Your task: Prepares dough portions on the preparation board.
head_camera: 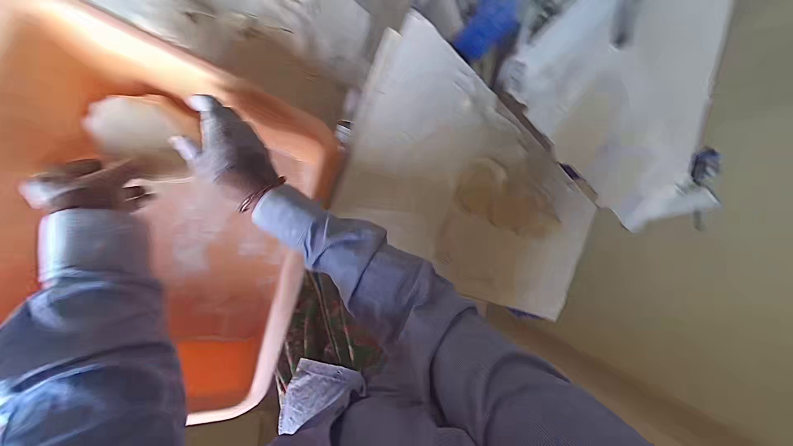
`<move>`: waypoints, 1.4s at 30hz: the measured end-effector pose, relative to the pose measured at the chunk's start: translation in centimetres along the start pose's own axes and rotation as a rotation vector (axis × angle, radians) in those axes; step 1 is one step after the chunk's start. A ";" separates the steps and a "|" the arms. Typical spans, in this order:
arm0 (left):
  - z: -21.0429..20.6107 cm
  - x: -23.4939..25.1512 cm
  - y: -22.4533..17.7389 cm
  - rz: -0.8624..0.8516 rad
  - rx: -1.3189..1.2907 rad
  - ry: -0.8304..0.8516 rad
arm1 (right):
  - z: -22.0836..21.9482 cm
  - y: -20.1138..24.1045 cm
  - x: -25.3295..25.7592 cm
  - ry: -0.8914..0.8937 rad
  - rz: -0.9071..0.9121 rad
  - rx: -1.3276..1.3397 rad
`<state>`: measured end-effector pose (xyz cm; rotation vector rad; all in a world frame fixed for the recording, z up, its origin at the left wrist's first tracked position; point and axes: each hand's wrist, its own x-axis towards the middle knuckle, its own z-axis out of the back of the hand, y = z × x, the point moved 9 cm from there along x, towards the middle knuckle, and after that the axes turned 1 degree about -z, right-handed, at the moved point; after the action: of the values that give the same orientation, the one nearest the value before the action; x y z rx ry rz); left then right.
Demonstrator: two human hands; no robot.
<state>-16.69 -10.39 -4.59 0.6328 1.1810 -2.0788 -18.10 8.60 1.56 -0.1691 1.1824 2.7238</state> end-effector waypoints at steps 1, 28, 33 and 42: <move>-0.7 -1.9 0.0 -0.017 0.004 -0.021 | 2.6 0.2 -2.7 -0.048 0.063 0.050; -32.6 -34.6 3.9 -0.295 0.383 0.224 | 26.1 -28.0 -27.7 0.245 -0.790 0.059; -30.9 -34.2 5.5 -0.181 0.087 0.191 | 26.1 -26.9 -27.9 0.122 -0.585 0.039; -23.5 -33.8 9.7 -0.084 -0.371 0.064 | 27.2 -22.4 -26.3 0.014 -0.278 0.143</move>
<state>15.13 16.75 1.78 0.4821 1.6032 -1.8461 11.10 40.75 8.49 -0.3090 1.2480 2.3943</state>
